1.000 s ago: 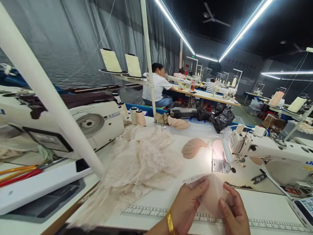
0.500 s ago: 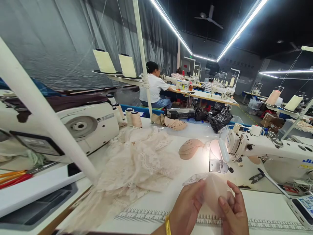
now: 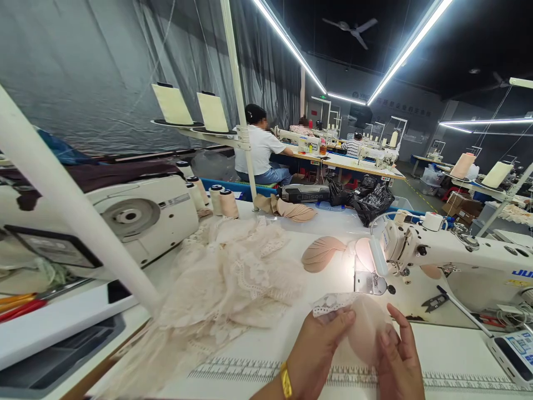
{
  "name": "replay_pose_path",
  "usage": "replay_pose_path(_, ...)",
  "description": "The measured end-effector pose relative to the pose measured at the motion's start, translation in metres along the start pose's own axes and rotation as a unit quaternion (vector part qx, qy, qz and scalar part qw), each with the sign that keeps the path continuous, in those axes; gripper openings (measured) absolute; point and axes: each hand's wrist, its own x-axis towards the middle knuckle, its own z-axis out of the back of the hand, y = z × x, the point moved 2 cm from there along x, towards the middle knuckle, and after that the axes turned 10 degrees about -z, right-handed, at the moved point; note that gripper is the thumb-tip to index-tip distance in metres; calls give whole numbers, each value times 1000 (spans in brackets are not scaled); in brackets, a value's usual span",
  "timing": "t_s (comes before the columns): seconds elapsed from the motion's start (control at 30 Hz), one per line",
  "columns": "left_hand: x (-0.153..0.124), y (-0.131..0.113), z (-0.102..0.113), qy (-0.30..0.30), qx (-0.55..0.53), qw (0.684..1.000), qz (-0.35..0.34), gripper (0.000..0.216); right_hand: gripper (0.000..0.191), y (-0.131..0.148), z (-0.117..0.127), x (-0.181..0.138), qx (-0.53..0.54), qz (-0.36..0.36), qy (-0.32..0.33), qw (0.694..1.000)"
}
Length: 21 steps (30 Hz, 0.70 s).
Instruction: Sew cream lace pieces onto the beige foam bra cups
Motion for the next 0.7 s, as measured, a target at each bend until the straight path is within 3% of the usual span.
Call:
replay_pose_path(0.3, 2, 6, 2, -47, -25, 999, 5, 47, 87, 3, 0, 0, -37, -5, -5, 999)
replay_pose_path(0.47, 0, 4, -1, -40, -29, 999, 8, 37, 84, 2, 1, 1, -46, 11, -1, 999)
replay_pose_path(0.7, 2, -1, -1, -13, -43, 998, 32, 40, 80, 0, 0, 1, -42, 26, -11, 999)
